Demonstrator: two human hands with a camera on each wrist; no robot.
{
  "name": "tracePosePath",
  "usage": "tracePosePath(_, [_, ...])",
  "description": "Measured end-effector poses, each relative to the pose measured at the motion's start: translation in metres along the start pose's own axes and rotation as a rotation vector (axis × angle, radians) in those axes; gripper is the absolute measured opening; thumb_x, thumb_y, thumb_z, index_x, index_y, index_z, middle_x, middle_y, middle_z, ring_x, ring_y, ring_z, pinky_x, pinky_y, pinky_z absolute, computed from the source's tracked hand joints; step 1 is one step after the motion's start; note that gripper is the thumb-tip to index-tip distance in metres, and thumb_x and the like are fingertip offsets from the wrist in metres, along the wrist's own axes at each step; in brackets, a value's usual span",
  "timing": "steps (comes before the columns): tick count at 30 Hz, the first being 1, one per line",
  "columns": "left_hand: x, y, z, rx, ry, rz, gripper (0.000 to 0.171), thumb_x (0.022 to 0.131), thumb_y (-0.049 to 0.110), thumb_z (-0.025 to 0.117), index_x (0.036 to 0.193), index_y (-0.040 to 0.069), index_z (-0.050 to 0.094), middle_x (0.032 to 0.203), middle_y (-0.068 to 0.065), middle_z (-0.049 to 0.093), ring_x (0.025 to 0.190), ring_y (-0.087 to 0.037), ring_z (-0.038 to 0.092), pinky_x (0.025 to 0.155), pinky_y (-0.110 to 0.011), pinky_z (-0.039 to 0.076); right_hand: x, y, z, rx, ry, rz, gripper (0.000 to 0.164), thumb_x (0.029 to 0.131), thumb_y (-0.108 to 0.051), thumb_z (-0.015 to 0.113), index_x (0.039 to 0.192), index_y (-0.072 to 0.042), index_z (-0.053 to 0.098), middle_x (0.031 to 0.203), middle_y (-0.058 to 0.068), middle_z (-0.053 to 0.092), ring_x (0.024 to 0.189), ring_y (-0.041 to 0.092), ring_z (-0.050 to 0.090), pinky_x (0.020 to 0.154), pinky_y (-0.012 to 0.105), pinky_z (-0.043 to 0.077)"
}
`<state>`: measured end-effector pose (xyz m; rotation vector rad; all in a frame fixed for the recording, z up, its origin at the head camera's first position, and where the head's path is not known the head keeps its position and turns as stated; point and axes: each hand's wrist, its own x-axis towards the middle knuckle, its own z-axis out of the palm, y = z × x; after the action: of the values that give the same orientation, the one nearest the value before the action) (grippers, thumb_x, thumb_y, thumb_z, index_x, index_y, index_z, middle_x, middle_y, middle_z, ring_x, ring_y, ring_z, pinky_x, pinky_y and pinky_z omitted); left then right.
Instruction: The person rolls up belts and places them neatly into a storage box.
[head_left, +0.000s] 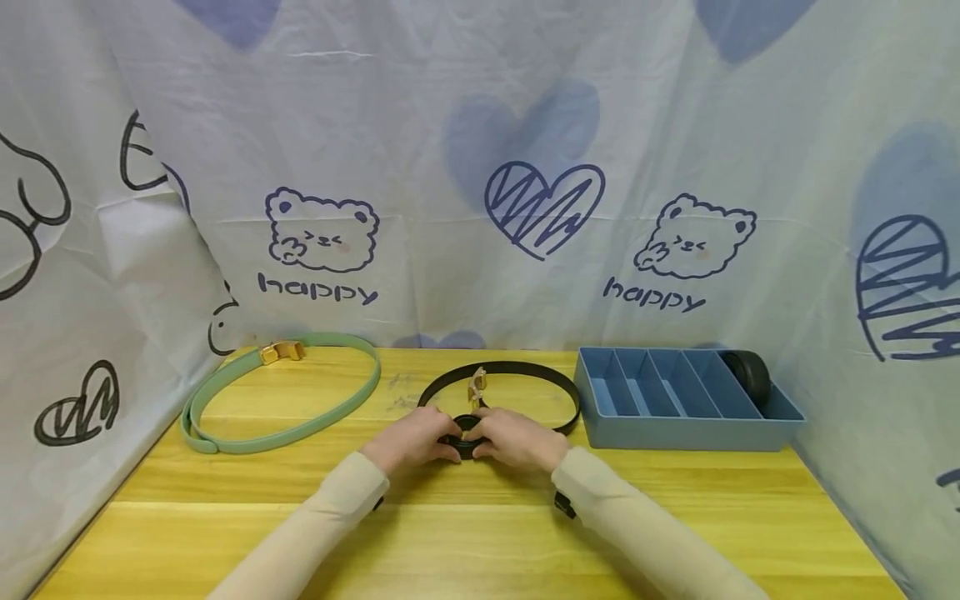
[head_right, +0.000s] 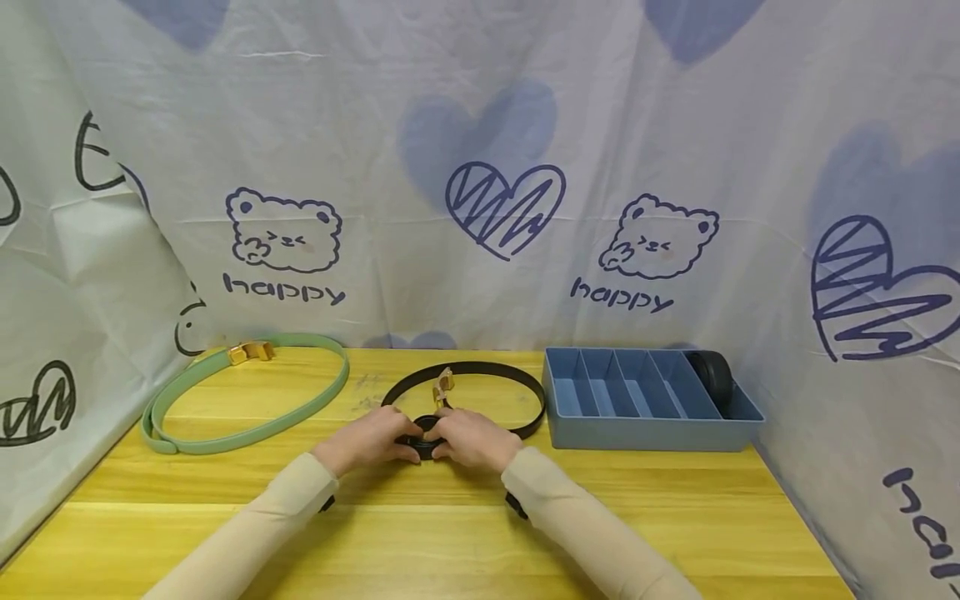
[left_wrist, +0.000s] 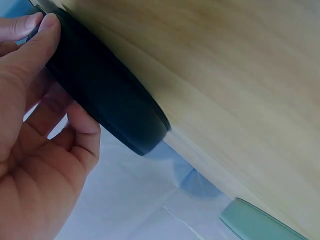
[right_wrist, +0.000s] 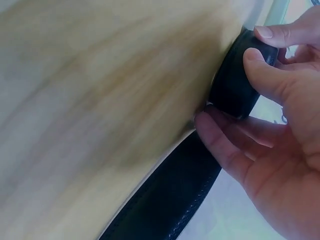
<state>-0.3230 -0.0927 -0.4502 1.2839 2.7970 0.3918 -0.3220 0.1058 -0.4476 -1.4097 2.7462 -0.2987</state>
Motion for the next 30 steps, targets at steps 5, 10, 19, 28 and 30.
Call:
tracePosePath(5, [-0.004,-0.005,0.002,-0.053,-0.004,0.003,0.016,0.078,0.03,0.069,0.087,0.017,0.07,0.072,0.012,0.058,0.058,-0.001,0.049,0.055,-0.02,0.04,0.003,0.002,0.0,0.015,-0.027,-0.019,0.025,0.086,-0.025,0.06,0.111,-0.023,0.065,0.121,0.002,0.055,0.113,0.016,0.049,0.088,0.029,0.042])
tracePosePath(10, [-0.002,-0.004,0.002,-0.061,0.014,-0.02,0.013,0.075,0.031,0.071,0.08,0.019,0.071,0.069,0.014,0.059,0.057,0.0,0.05,0.056,-0.019,0.042,0.002,0.002,0.0,0.032,-0.05,-0.015,0.026,0.088,-0.028,0.058,0.113,-0.021,0.064,0.121,0.002,0.054,0.113,0.015,0.048,0.089,0.029,0.041])
tracePosePath(19, [0.004,0.004,0.001,0.078,0.08,-0.121,0.025,0.067,0.049,0.071,0.06,0.027,0.062,0.05,0.018,0.047,0.046,-0.005,0.042,0.047,-0.023,0.036,0.0,0.0,-0.002,-0.007,-0.028,0.046,0.026,0.09,-0.032,0.055,0.114,-0.023,0.061,0.106,-0.002,0.056,0.09,0.008,0.051,0.076,0.025,0.044])
tracePosePath(28, [-0.005,-0.002,-0.002,-0.047,0.056,-0.123,0.024,0.072,0.036,0.073,0.09,0.019,0.074,0.08,0.008,0.055,0.072,-0.012,0.044,0.065,-0.026,0.037,0.004,0.004,0.002,-0.018,0.003,-0.031,0.02,0.09,-0.026,0.055,0.105,-0.019,0.066,0.094,-0.004,0.059,0.077,0.004,0.05,0.07,0.019,0.043])
tracePosePath(30, [-0.008,-0.003,-0.003,-0.036,0.064,-0.165,0.032,0.07,0.037,0.074,0.097,0.02,0.073,0.085,0.003,0.046,0.078,-0.017,0.037,0.067,-0.029,0.033,0.003,0.006,0.002,-0.007,-0.004,-0.04,0.023,0.09,-0.027,0.056,0.108,-0.019,0.066,0.096,-0.003,0.059,0.079,0.003,0.052,0.072,0.019,0.044])
